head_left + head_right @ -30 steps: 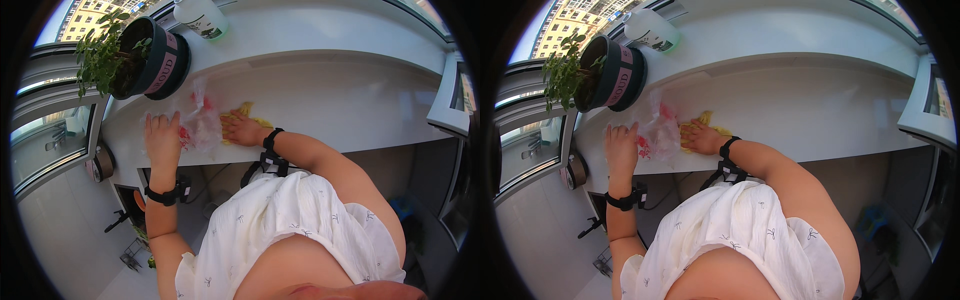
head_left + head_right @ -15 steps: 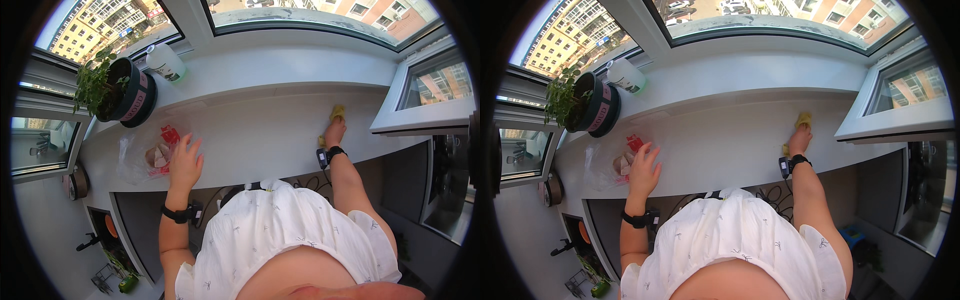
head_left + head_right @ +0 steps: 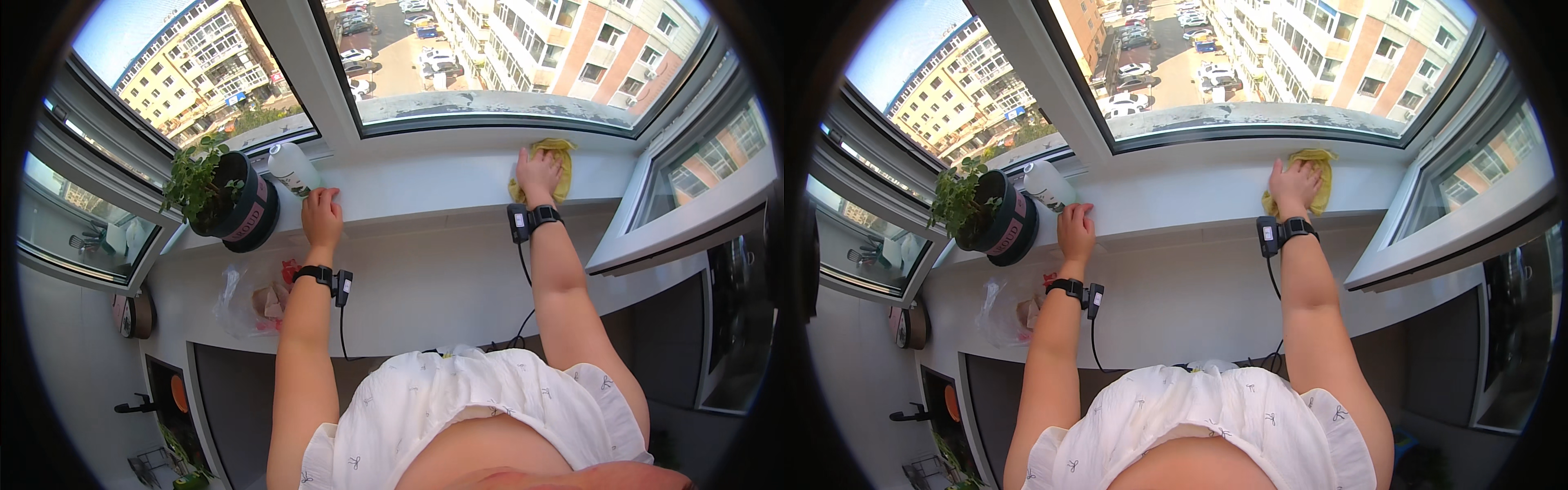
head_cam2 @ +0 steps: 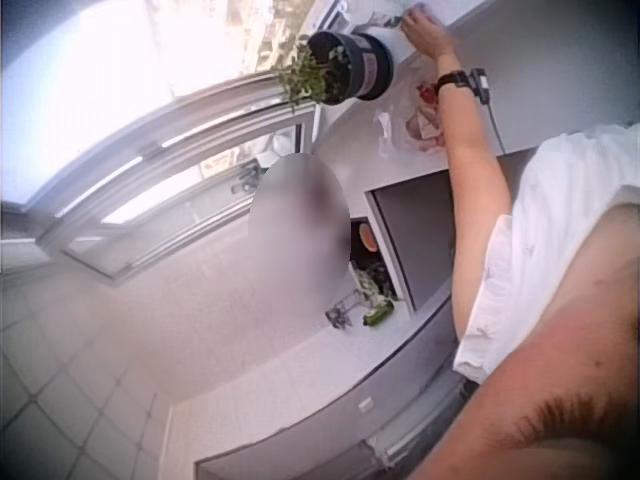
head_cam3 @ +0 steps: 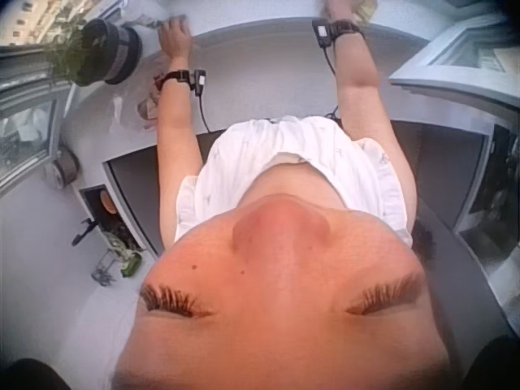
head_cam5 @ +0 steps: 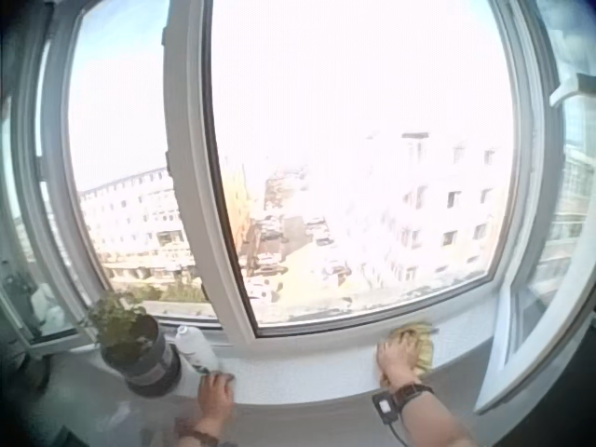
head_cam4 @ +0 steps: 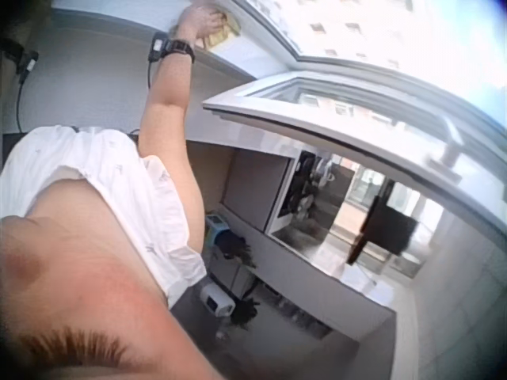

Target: The person wipes the kitchen window sill and glass with a yellow cloth, then applies green cleaning liquid from a bottle and continues wiping the sill and frame. The person moves a potted plant aside to reach the sill and wipes multiple sections of the window area.

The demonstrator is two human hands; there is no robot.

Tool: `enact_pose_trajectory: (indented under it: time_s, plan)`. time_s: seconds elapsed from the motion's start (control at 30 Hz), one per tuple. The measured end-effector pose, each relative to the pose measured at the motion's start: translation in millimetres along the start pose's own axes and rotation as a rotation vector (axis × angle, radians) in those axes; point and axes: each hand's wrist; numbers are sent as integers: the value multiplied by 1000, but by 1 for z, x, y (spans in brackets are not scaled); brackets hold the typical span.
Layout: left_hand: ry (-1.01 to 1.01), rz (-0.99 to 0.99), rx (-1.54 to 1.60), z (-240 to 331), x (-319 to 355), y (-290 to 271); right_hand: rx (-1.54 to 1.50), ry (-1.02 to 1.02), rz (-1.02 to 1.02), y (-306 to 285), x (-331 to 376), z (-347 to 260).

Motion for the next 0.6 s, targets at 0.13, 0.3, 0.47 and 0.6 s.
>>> enact_pose_trajectory:
  time_s: [0.13, 0.3, 0.47, 0.6]
  plan:
    - [60, 94, -4, -3, 7, 8, -61, -271, -3, 24, 90, -126]
    - [62, 111, -1, -2, 10, 8, -374, -1044, -122, 38, 183, -215]
    - [83, 122, -6, -2, 10, 8, -400, -916, -44, 32, 113, -116]
    - [84, 143, 36, 0, 9, 10, 123, -108, 51, 9, 0, 47]
Point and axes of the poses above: each hand's wrist, its own x-axis away from the middle knuckle, its own y-axis out of the palm, z = x × y, and after that the axes turned 3 degrees about x, right-handed
